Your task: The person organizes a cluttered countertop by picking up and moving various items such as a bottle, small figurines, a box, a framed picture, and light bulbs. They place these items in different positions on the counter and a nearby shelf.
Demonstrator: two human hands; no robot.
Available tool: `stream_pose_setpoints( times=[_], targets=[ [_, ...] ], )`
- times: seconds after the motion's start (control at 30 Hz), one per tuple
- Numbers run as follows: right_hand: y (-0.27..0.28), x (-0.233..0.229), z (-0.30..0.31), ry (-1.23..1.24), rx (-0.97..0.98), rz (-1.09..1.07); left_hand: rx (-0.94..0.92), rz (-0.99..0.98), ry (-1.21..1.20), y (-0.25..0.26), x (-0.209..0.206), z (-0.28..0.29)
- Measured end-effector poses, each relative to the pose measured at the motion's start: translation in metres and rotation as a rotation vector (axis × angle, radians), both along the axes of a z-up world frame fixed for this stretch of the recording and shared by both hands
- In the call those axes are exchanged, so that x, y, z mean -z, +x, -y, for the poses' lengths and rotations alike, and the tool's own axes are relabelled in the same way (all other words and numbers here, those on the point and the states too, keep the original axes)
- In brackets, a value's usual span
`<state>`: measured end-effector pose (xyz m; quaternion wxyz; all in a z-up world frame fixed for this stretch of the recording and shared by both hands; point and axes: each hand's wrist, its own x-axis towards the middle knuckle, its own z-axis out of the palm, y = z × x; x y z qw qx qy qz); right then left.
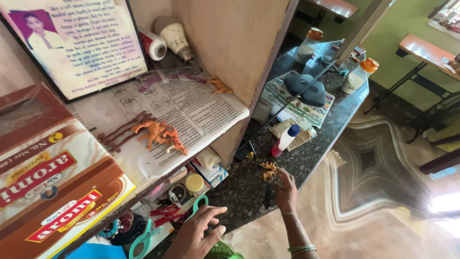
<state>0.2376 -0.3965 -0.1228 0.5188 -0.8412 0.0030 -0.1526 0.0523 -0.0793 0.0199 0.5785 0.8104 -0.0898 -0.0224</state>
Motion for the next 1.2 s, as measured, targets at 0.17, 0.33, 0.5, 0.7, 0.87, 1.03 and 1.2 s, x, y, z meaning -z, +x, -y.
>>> stream_pose_setpoints(
  times=[0.17, 0.33, 0.5, 0.7, 0.87, 1.03, 1.2],
  targets=[
    [-0.003, -0.078, -0.04, 0.141, 0.009, 0.283, -0.07, -0.112, 0.02, -0.004, 0.007, -0.012],
    [-0.026, -0.208, -0.109, 0.046, -0.095, 0.568, -0.136, -0.113, 0.011, -0.009, 0.009, -0.022],
    [-0.026, -0.324, -0.164, -0.272, -0.412, 0.869, -0.172, -0.065, 0.014, -0.017, 0.006, -0.023],
    [0.001, -0.379, -0.215, -0.967, -0.437, 0.835, -0.181, -0.072, -0.015, -0.029, 0.005, -0.031],
    [-0.003, -0.396, -0.212, -1.145, -0.457, 0.654, -0.226, -0.115, -0.067, -0.037, 0.005, -0.039],
    [-0.022, -0.401, -0.185, -1.109, -0.508, 0.577, -0.169, -0.117, -0.071, -0.031, 0.004, -0.039],
    [-0.026, -0.344, -0.105, -0.339, -0.788, 0.268, -0.12, -0.098, -0.089, -0.018, -0.001, -0.025]
  ],
)
